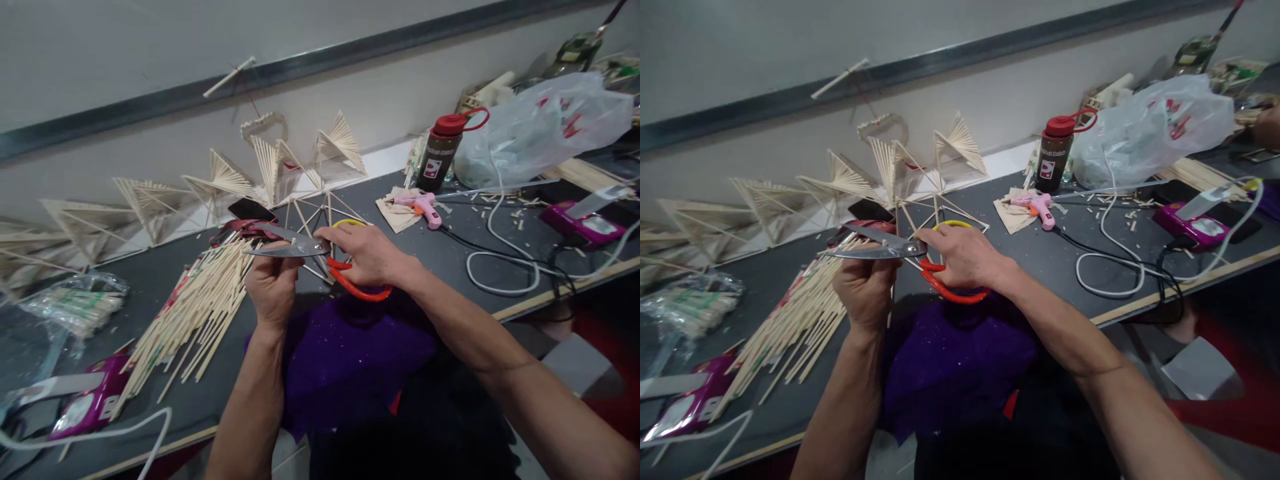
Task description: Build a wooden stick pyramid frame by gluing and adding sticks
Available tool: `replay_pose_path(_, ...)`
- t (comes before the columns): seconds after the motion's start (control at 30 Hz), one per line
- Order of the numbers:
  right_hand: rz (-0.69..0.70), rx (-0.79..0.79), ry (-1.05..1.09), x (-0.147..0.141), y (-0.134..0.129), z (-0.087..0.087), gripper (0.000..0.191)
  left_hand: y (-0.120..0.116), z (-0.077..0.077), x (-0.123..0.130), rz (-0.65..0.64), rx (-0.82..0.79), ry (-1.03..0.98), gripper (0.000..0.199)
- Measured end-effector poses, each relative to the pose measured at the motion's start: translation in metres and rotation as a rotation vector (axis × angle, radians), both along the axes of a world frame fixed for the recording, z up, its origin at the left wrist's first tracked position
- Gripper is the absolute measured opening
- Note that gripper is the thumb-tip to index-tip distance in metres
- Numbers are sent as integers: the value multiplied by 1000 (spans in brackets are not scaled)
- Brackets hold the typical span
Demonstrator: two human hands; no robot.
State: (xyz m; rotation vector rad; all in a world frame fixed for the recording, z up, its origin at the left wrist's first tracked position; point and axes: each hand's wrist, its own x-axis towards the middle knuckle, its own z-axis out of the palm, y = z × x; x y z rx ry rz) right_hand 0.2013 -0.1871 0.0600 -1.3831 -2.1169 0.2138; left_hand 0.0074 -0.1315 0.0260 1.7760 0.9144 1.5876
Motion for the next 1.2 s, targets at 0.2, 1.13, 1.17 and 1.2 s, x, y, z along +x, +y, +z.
replay_pose_path(0.2, 13, 12, -14, -2, -1, -2, 52, -5, 5, -4, 109, 151, 138, 10)
replay_pose_path(1.13, 60, -57, 20, -3, -3, -5, 45, -3, 19, -13, -510, -537, -143, 41)
replay_pose_path(1.17, 53, -57, 10, -4, -3, -6, 44, -3, 18, -13, -500, -528, -140, 40)
replay_pose_path(1.2, 44, -55, -2, -4, -2, -6, 44, -2, 16, -13, -490, -519, -137, 39)
